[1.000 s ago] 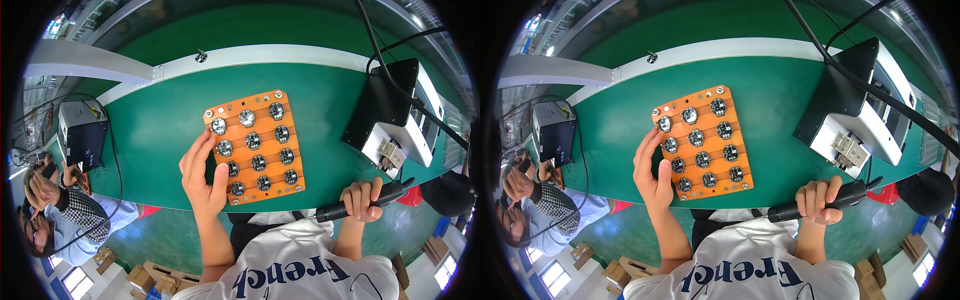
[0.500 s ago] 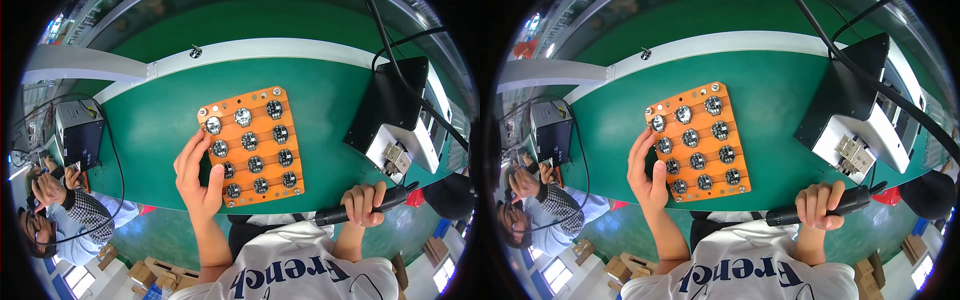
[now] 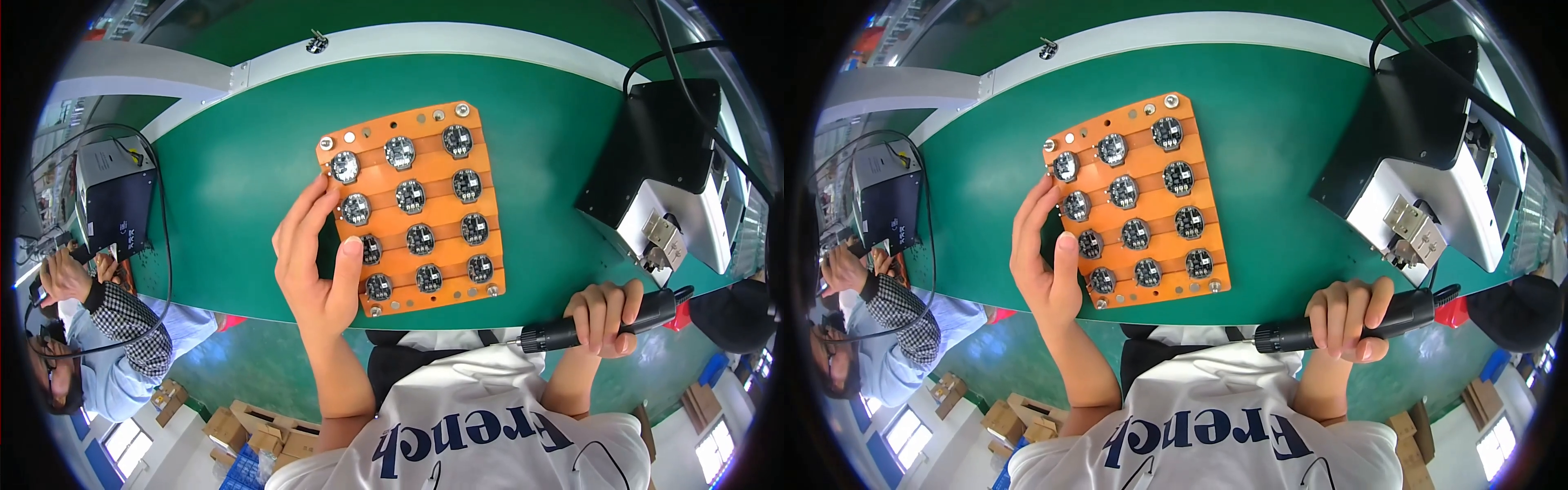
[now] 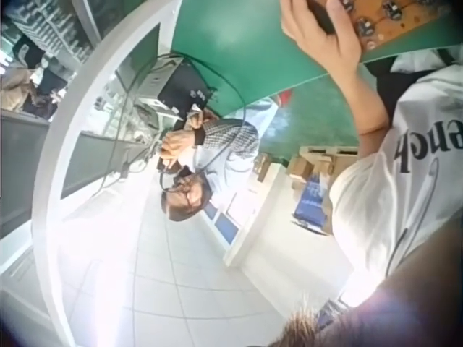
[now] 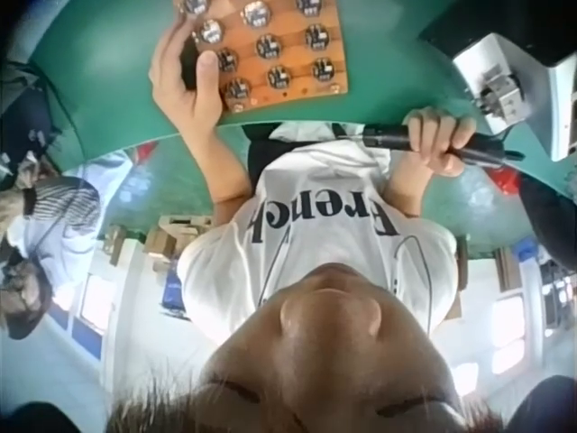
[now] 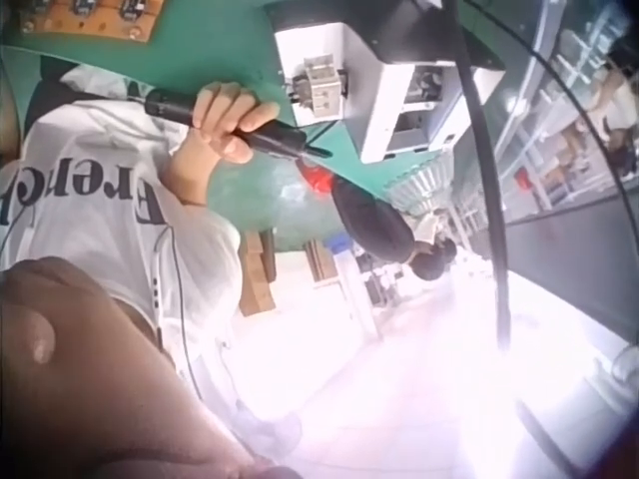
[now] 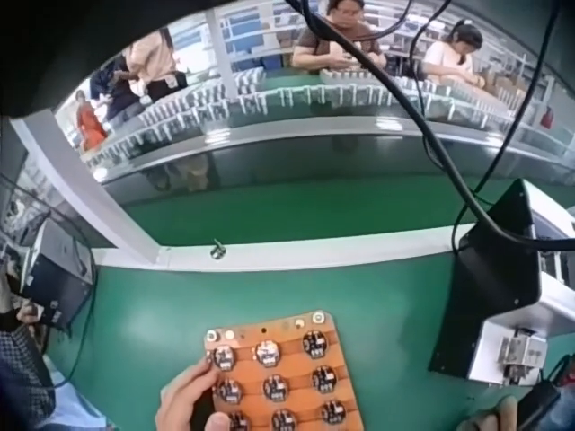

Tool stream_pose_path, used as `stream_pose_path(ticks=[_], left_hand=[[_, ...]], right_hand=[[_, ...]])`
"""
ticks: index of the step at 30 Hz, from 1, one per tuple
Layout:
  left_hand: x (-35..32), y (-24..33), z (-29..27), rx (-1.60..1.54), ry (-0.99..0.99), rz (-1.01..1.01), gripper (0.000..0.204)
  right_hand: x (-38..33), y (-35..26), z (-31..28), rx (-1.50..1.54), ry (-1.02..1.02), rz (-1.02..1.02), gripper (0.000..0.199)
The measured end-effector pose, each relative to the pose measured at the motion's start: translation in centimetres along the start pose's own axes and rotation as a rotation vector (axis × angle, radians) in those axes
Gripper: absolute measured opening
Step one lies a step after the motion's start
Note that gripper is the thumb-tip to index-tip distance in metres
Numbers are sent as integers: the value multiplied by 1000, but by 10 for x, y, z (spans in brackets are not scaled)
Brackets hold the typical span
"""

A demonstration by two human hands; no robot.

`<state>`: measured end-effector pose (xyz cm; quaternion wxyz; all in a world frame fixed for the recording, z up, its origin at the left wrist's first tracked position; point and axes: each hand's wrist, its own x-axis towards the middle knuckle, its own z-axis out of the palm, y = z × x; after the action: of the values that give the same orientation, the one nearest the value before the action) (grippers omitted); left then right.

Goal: Assembling components on a circuit board using a component feeder and a handheld tool.

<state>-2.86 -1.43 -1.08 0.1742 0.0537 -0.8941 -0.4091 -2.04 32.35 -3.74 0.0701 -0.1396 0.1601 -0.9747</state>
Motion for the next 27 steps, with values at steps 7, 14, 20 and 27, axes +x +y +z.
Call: stream_pose_path(ticks=[7,14,20,27], left_hand=[[0,-4,0,4,2,16,41],[0,-5,-1,0,0,20,40],[-2,-2,0,-13,7,28,37],[-6,-6,2,13,37,32,34]], right_hand=[[-1,-1,-1,3,13,12,28],[-1,0,1,-6,3,13,27],[-2,-2,3,-9,18,19,27],[-4,0,3,-29,32,37,28]])
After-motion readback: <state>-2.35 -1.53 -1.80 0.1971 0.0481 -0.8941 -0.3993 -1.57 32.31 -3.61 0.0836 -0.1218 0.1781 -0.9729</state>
